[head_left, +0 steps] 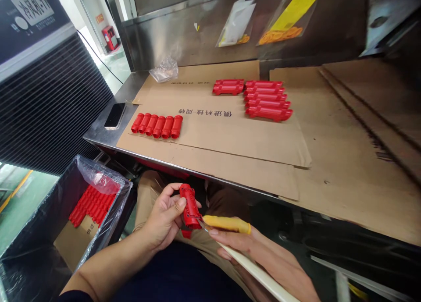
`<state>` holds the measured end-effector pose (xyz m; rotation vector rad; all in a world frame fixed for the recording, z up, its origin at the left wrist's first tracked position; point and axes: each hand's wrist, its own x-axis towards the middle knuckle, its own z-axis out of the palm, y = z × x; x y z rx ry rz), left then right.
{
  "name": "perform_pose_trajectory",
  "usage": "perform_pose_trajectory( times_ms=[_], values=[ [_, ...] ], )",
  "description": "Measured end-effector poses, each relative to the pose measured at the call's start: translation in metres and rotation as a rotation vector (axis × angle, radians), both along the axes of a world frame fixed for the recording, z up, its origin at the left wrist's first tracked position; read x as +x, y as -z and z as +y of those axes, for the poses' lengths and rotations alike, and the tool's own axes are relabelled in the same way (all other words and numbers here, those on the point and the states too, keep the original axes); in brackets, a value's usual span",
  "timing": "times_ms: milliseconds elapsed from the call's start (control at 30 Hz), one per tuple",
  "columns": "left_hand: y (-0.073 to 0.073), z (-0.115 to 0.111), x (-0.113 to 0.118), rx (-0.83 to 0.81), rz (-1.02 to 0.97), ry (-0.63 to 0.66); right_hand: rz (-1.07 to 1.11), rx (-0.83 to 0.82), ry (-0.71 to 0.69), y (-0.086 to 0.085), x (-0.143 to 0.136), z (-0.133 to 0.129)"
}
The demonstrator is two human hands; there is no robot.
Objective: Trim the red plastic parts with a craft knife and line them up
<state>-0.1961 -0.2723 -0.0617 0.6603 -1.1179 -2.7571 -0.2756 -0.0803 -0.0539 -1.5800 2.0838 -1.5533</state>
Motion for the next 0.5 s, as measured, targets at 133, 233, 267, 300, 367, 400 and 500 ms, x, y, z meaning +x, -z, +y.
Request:
perform_pose_trajectory(
  times_ms=[133,233,267,300,367,400,500],
  values=[
    [0.002,0.000,0.000,0.009,-0.024,-0.016,0.011,0.010,0.040,0.013,0.006,0.001],
    [0.001,-0.001,0.000,0.005,-0.020,-0.008,0.067,0.007,0.256,0.013,0.006,0.001],
    [0.000,-0.001,0.000,-0.002,-0.011,-0.007,0.012,-0.006,0.368,0.011,0.005,0.001],
    [-0.001,-0.001,0.000,-0.011,-0.001,-0.008,-0.066,-0.015,0.471,0.008,0.005,0.001],
    [-0.002,-0.002,0.000,-0.029,0.022,-0.013,-0.156,-0.020,0.545,0.003,0.004,0.002],
    [-0.003,-0.002,0.000,-0.037,0.034,-0.016,-0.133,-0.014,0.500,0.001,0.004,0.003],
    [-0.004,-0.002,-0.002,-0.054,0.060,-0.034,0.040,0.017,0.304,0.001,0.003,0.006]
  ],
)
